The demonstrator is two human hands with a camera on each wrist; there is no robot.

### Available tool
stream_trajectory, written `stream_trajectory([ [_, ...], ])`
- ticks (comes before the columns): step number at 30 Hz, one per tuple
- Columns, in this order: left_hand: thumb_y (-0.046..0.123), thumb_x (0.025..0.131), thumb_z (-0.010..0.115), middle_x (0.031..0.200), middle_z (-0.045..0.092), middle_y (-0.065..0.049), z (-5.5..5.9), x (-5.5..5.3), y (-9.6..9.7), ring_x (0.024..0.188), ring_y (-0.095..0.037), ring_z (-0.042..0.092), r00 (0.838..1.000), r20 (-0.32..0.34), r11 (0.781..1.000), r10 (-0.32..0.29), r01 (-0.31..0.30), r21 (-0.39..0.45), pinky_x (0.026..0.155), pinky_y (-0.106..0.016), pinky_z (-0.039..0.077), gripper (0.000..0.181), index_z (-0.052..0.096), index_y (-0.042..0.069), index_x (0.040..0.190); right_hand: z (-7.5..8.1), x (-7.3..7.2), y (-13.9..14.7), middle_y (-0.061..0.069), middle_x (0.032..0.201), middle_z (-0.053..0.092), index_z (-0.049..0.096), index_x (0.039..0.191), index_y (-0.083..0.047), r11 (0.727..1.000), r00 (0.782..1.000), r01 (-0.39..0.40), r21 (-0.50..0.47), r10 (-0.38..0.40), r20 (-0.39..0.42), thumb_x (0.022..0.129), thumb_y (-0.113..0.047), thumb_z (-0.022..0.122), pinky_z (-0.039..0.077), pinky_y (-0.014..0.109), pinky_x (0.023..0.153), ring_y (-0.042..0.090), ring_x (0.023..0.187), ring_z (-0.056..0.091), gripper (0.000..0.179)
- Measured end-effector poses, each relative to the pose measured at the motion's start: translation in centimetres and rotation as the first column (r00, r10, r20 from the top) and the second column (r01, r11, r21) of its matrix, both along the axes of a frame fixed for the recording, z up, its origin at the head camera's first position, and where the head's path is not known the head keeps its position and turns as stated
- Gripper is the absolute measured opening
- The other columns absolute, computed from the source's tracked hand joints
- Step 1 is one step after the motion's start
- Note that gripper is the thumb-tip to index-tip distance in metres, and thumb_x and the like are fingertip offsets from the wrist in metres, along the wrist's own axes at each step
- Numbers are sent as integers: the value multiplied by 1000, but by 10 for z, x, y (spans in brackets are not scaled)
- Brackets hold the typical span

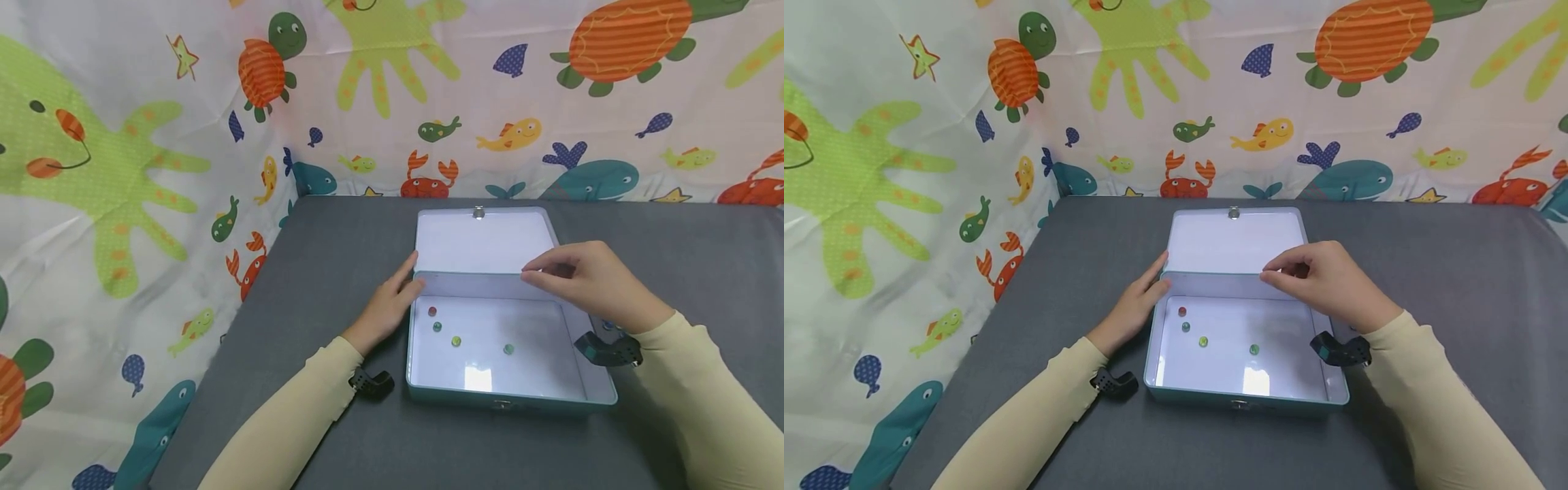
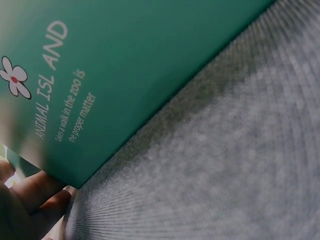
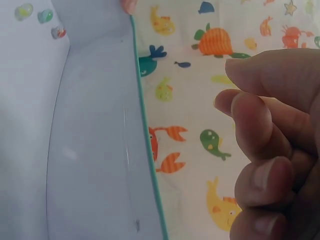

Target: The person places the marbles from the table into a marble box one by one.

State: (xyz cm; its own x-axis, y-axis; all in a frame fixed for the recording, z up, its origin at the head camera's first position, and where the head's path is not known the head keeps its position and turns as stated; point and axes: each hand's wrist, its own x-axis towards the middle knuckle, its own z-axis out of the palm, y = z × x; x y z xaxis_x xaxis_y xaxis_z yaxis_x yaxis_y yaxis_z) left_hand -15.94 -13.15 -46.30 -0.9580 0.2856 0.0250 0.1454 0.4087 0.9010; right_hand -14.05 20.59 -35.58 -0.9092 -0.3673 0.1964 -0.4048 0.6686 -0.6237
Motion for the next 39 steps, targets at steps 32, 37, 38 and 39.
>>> stream_trajectory([
  [32, 53, 107, 48, 172, 29, 1, 5, 2, 2, 157, -24, 29, 1000, 29, 1000, 3, -4, 12, 125, -54, 26, 69, 22, 37, 169, -29, 20, 74, 8, 81, 68, 79, 115, -11, 988, 976, 137, 77, -147, 159, 99, -35, 75, 46, 34, 40, 19, 52, 51, 30],
  [37, 53, 107, 49, 169, 35, -1, 5, 2, 2, 153, -24, 37, 999, 36, 1000, 15, -15, 14, 123, -53, 31, 66, 23, 43, 167, -35, 18, 84, 5, 83, 72, 81, 112, -8, 984, 981, 152, 96, -162, 110, 97, -30, 78, 46, 30, 47, 15, 62, 55, 27],
  [38, 53, 107, 49, 169, 36, -2, 5, 2, 2, 152, -24, 38, 999, 34, 1000, 19, -19, 11, 123, -53, 31, 66, 24, 43, 167, -36, 18, 85, 5, 83, 72, 81, 112, -8, 983, 980, 154, 103, -165, 114, 97, -30, 78, 47, 30, 48, 15, 63, 56, 26],
  [39, 53, 107, 48, 169, 36, -1, 5, 2, 1, 152, -24, 38, 999, 36, 1000, 20, -20, 8, 123, -52, 31, 66, 24, 43, 167, -37, 18, 86, 5, 83, 72, 81, 112, -8, 982, 978, 153, 113, -167, 122, 97, -29, 78, 47, 30, 49, 15, 63, 56, 26],
])
